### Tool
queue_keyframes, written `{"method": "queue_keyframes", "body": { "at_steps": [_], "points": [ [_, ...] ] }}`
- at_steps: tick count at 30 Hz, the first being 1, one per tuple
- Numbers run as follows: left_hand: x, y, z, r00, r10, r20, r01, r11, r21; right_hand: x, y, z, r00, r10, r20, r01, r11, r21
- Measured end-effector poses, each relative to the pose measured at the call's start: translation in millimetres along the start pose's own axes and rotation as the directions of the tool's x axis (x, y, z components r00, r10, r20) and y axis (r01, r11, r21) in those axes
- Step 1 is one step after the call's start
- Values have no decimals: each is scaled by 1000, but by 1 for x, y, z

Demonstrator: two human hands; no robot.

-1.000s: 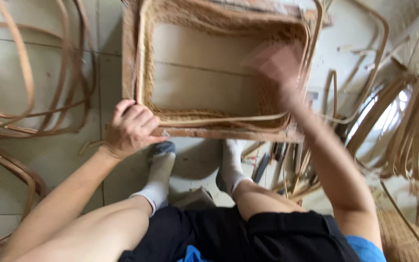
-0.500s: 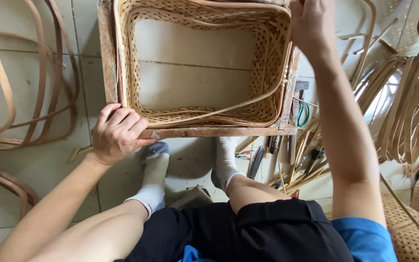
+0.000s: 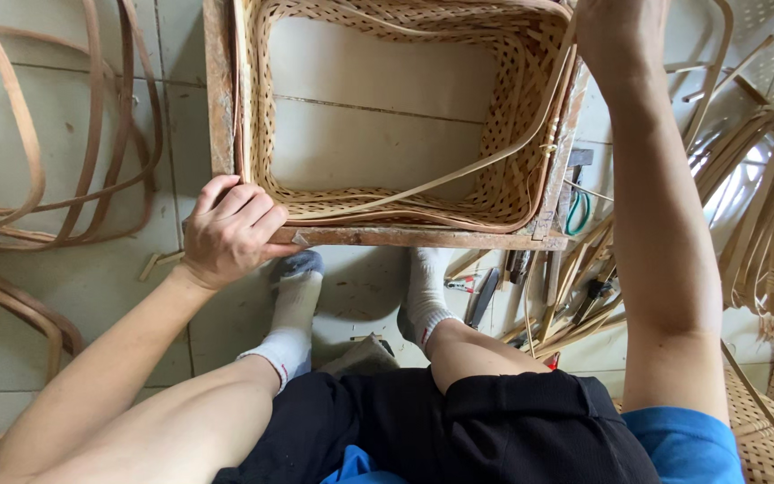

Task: The person weaves a rectangular basket by inserting and bending thin wooden strips into the basket's frame. They use a hammer to secure the strips and a pair of scissors to trim excess material.

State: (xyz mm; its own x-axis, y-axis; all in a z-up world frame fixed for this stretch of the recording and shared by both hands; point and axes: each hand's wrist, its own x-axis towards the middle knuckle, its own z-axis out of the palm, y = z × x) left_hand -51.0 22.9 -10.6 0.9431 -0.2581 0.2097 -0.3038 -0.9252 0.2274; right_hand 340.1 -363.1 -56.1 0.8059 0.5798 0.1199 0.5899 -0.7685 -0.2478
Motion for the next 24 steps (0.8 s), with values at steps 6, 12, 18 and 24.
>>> {"method": "queue_keyframes", "body": {
  "at_steps": [6,12,18,24],
  "points": [
    [0,-3,0,1000,7,23,-7,1000,13,-9,-17,10,1000,5,13,-5,1000,27],
    [-1,1,-1,1000,5,25,-6,1000,24,-33,-34,-1,987,124,101,-125,992,1],
    [-4,0,0,999,-9,42,8,1000,15,-37,-33,17,929,251,271,-240,968,-73],
    [1,2,4,998,-18,59,18,1000,11,-41,-30,3,977,113,183,-42,936,-350]
  ]
}}
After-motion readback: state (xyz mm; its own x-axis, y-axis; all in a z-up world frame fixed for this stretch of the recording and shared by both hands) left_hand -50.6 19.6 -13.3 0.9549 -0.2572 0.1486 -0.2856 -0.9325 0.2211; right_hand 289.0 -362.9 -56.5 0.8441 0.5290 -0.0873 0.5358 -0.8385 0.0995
